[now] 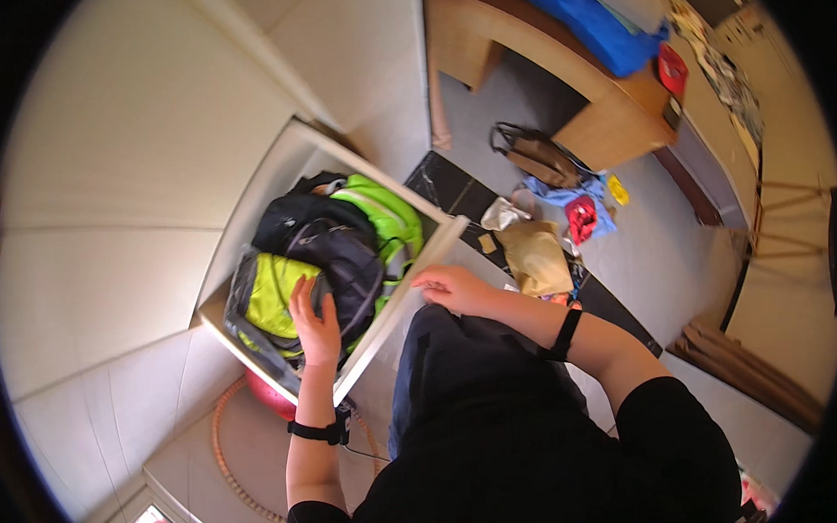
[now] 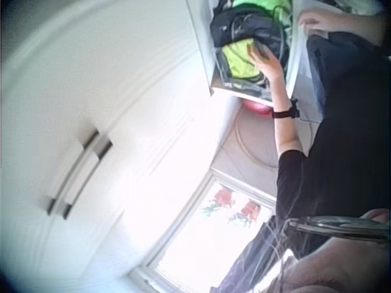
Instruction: The person picks up various items from the floor, including clothing, bags, and small objects, and places them into a dresser drawer.
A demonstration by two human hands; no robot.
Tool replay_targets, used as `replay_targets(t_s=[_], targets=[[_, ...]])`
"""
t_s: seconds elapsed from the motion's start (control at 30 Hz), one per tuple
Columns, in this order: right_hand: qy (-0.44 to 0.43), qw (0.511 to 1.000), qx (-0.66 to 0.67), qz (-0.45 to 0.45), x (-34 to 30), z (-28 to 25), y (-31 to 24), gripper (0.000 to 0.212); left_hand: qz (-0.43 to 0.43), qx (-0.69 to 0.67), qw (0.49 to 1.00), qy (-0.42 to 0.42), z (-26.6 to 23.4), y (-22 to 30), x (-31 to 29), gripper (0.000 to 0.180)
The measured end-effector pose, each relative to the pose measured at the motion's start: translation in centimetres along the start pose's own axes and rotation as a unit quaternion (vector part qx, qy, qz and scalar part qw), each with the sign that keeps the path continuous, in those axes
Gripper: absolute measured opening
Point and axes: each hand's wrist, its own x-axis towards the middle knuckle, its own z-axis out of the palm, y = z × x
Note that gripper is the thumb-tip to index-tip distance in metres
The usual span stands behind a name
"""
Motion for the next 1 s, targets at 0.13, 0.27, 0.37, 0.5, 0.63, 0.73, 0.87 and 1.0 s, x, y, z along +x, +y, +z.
replay_targets(t_s=[0.13,0.27,0.37,0.5,0.63,0.73,0.87,1.0], targets=[[0.167,0.970,-0.084,0.152,-9.0,-6.9,4.9,0.015,0.129,-0.069,0.985,-0.096,6.6,7.8,-0.8,0.029],[0.250,0.935,-0.061,0.244,-20.4,-11.2,15.3,0.017,0.175,-0.113,0.952,-0.222,13.8,13.6,-2.6,0.022],[0.273,0.900,-0.091,0.328,-28.2,-12.7,20.8,0.019,0.171,-0.129,0.936,-0.280,20.3,15.2,-4.8,0.021],[0.251,0.861,-0.125,0.425,-35.5,-13.3,25.8,0.022,0.087,-0.119,0.899,-0.413,27.9,14.9,-8.3,0.020],[0.241,0.845,-0.127,0.460,-42.0,-12.5,32.1,0.019,-0.022,-0.112,0.869,-0.481,33.8,13.5,-12.8,0.021],[0.216,0.809,-0.131,0.530,-45.4,-11.9,37.3,0.018,-0.040,-0.118,0.853,-0.507,37.3,12.1,-15.6,0.023],[0.250,0.798,-0.092,0.541,-47.5,-10.6,43.8,0.018,-0.038,-0.073,0.817,-0.571,42.3,9.5,-18.4,0.023],[0.351,0.739,0.231,0.526,-42.9,-8.7,48.6,0.020,-0.050,-0.019,0.796,-0.603,46.5,4.2,-19.6,0.022]])
